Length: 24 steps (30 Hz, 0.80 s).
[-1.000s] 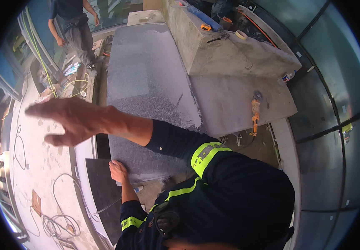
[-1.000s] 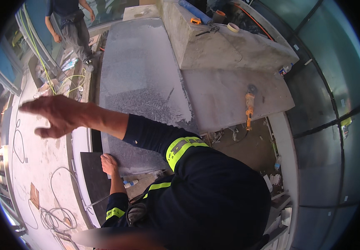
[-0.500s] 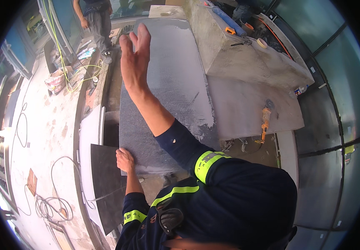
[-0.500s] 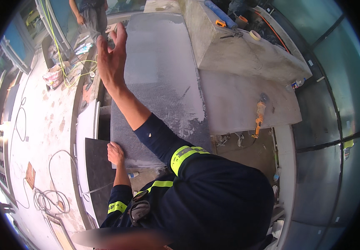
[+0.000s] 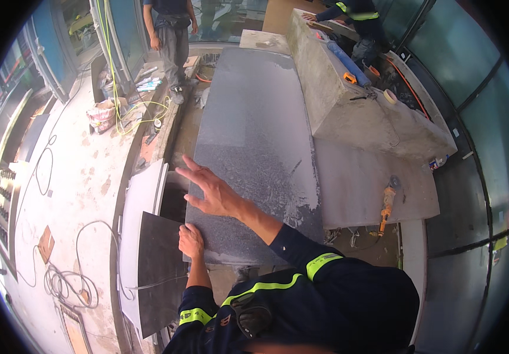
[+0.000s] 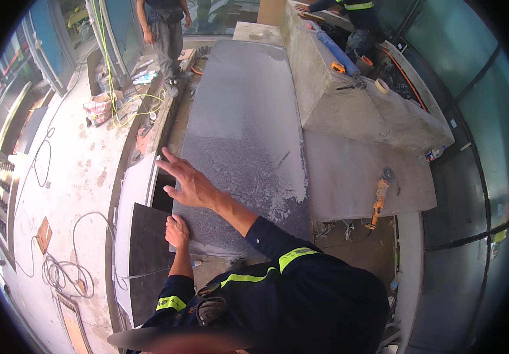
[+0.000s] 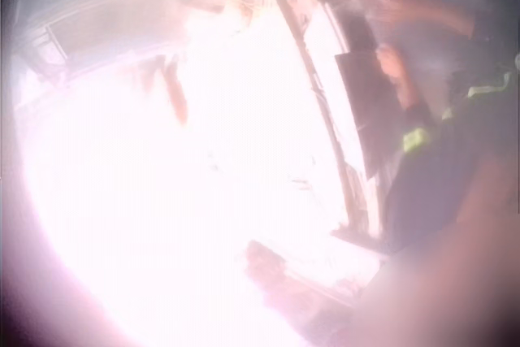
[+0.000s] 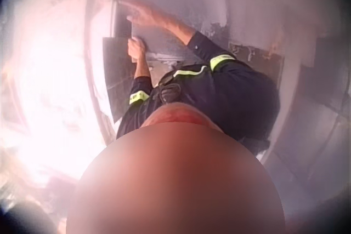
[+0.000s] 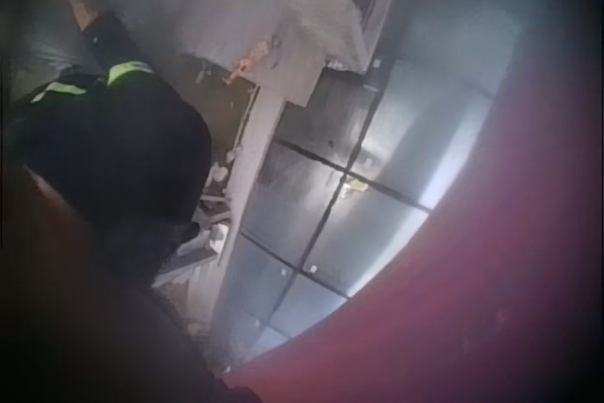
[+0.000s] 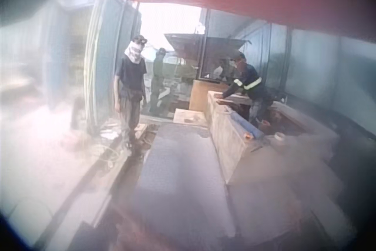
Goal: The person uses an angle grinder to cut a large stone slab, then lifts and positions it onto a workbench. Another worker applies adhesive to the slab while the person holds it in place.
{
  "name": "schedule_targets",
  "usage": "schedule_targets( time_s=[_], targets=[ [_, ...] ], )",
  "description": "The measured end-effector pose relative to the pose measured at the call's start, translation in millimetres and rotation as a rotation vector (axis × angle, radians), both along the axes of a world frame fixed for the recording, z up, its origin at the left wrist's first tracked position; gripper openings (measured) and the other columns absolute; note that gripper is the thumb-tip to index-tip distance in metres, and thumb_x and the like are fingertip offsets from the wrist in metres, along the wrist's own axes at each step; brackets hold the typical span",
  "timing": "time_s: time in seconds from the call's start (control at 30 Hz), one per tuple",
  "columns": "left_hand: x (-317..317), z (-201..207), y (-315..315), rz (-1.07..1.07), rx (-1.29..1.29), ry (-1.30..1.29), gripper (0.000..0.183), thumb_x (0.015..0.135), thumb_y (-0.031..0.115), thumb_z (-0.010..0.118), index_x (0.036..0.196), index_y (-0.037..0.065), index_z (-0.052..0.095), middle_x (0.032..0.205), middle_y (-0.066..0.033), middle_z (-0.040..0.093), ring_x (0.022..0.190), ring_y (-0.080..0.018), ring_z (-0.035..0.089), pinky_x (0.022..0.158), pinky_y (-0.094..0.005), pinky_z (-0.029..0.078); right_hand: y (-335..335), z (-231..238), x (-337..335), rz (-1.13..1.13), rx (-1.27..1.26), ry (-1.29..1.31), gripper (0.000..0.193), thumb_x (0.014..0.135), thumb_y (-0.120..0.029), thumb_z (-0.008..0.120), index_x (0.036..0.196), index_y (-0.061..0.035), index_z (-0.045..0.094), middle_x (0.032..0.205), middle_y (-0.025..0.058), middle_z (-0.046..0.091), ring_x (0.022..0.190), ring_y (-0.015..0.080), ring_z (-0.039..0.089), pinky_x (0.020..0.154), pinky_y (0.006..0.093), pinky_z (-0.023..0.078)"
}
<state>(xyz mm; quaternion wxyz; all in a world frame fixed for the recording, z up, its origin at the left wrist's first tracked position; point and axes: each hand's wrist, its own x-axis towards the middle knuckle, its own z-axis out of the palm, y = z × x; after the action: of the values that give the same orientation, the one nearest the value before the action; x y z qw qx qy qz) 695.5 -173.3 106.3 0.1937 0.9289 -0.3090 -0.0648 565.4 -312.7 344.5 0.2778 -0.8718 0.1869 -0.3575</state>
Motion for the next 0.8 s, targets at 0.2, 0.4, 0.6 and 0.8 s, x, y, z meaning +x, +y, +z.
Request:
schedule_targets(
  time_s=[0.2,0.4,0.6,0.8],
  targets=[
    [2,5,-1,0.021,0.009,0.036,0.041,0.112,0.041,0.050,0.104,0.004,0.065,0.104,-0.0217,0.077,0.094,-0.0449,0.076,0.084,-0.0575,0.059,-96,8,-123,-0.687,0.819,-0.638,0.093,0.105,-0.042,0.068,0.173,-0.0036,0.018,0.177,0.0250,0.024,0.160,0.0386,0.036,0.123,0.0511,0.045],
    [3,3,1,0.004,-0.026,0.031,0.040,0.112,0.041,0.049,0.106,0.004,0.065,0.103,-0.0220,0.076,0.094,-0.0456,0.075,0.083,-0.0577,0.059,-150,181,-176,-0.979,0.232,-1.244,0.090,0.099,-0.035,0.059,0.170,0.0026,0.019,0.175,0.0241,0.027,0.156,0.0344,0.039,0.127,0.0512,0.036],
    [2,-3,0,-0.010,-0.028,-0.016,0.039,0.111,0.040,0.051,0.102,0.005,0.065,0.098,-0.0204,0.076,0.091,-0.0433,0.076,0.080,-0.0563,0.059,-110,267,-14,-0.407,-0.474,-0.997,0.074,0.100,-0.031,0.061,0.164,-0.0033,0.036,0.156,0.0204,0.048,0.143,0.0299,0.050,0.118,0.0454,0.047],
    [5,-21,13,-0.121,-0.068,-0.096,0.038,0.111,0.041,0.053,0.103,0.006,0.066,0.099,-0.0186,0.077,0.091,-0.0428,0.076,0.081,-0.0558,0.060,32,90,109,0.625,-0.234,0.403,0.063,0.102,-0.028,0.064,0.159,-0.0043,0.048,0.162,0.0206,0.050,0.148,0.0324,0.050,0.121,0.0449,0.046]
  ],
)
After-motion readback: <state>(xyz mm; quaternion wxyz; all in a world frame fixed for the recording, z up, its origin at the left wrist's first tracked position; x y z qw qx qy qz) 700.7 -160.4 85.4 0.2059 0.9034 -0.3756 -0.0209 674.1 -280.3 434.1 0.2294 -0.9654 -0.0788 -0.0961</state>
